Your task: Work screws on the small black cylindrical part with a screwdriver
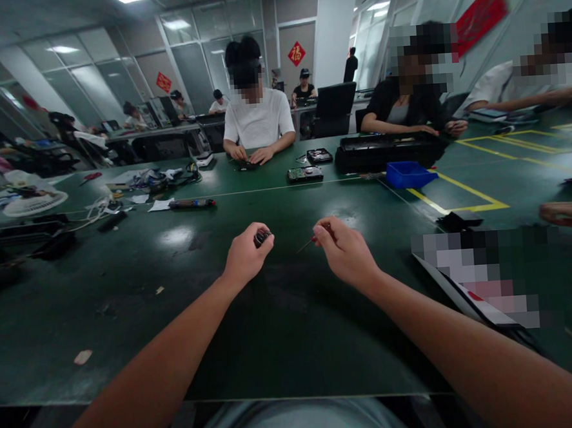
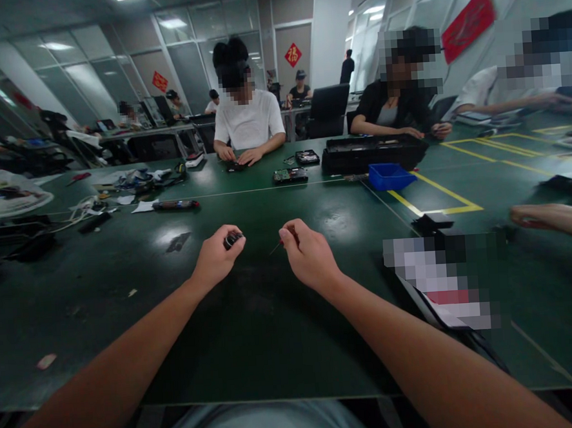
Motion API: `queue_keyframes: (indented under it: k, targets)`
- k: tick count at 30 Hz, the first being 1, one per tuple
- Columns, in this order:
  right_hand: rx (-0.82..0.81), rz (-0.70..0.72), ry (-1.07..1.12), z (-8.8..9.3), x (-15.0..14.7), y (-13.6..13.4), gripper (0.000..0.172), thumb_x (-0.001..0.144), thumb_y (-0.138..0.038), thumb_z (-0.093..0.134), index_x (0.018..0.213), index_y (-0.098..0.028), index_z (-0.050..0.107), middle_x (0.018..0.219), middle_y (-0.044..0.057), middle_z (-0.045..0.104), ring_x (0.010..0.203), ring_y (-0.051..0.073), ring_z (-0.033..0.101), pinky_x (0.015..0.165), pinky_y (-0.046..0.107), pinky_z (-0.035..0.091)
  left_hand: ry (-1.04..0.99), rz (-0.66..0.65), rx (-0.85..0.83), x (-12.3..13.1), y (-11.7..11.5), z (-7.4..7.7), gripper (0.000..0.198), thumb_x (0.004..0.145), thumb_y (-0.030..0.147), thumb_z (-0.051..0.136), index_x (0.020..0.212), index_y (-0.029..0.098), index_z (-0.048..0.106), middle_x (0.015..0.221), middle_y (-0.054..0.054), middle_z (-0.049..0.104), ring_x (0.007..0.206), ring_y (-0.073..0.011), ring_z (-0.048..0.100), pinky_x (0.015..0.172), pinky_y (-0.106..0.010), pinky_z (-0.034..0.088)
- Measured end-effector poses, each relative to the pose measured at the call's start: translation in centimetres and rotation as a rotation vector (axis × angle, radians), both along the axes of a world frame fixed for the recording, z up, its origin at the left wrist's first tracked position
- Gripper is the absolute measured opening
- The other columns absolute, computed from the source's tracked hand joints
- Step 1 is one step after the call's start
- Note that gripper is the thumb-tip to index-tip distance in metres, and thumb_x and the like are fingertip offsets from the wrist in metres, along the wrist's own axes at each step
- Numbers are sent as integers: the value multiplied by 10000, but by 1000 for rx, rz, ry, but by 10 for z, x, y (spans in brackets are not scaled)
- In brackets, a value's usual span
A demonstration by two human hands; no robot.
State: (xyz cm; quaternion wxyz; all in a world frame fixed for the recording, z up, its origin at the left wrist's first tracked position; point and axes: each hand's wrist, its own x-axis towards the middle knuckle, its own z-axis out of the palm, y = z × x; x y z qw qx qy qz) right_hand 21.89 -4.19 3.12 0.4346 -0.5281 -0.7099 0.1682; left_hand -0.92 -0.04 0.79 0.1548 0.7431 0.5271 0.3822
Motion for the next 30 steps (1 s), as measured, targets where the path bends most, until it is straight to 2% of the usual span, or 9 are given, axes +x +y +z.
queue_keyframes:
  k: [3, 6, 9, 12, 16, 21, 26, 30]
  targets:
    - [1, 9, 0, -1, 1, 0, 244, 994, -378, 427, 953, -204, 593, 790, 51, 697, 725, 208, 658, 645, 322, 436, -288, 50, -60, -9, 9, 0, 179, 867, 354, 570, 943, 195, 603, 801, -25, 627, 660, -147, 555, 621, -264, 423]
    - [4, 9, 1, -1, 2, 0, 249, 995, -381, 425, 952, -203, 595, 794, 52, 697, 732, 210, 660, 656, 329, 440, -596, 53, -159, -17, 18, 1, 145, 828, 304, 538, 909, 186, 557, 716, -1, 574, 532, -108, 481, 491, -219, 352]
    - [5, 11, 3, 0, 1, 0, 246, 995, -382, 426, 949, -205, 591, 797, 51, 697, 739, 211, 664, 660, 329, 443, -778, 65, -198, -26, 23, 6, 193, 788, 290, 536, 946, 182, 554, 699, 11, 549, 478, -91, 448, 421, -195, 288]
    - [-6, 17, -2, 2, 1, -1, 237, 997, -370, 421, 950, -208, 588, 805, 53, 700, 735, 209, 659, 654, 327, 446, -873, 77, -181, -36, 27, 11, 236, 764, 300, 544, 965, 178, 566, 690, 11, 545, 464, -90, 445, 396, -189, 275]
    - [-12, 21, 5, 2, 1, -2, 223, 994, -356, 424, 953, -207, 585, 805, 54, 702, 744, 210, 663, 662, 328, 451, -980, 165, -137, -51, 33, 20, 242, 745, 308, 526, 951, 183, 548, 665, 7, 551, 452, -102, 455, 385, -192, 275]
    - [-1, 22, 8, 1, 2, -1, 225, 993, -363, 428, 956, -206, 584, 797, 50, 698, 746, 209, 665, 671, 329, 448, -1088, 302, -118, -77, 33, 41, 163, 767, 243, 482, 918, 186, 502, 653, 10, 537, 448, -109, 447, 390, -203, 272]
    - [16, 16, 9, -2, 2, 2, 231, 991, -375, 431, 950, -209, 586, 796, 49, 702, 744, 210, 666, 676, 330, 446, -1116, 437, -122, -115, 23, 61, 69, 836, 171, 410, 852, 177, 477, 656, 9, 520, 457, -109, 435, 406, -209, 287]
    - [12, 20, 12, -3, 2, 2, 246, 992, -388, 426, 961, -208, 591, 796, 48, 702, 739, 211, 666, 662, 328, 442, -1117, 571, -148, -156, 15, 65, 113, 857, 146, 366, 827, 165, 473, 640, -10, 532, 463, -119, 432, 405, -204, 285]
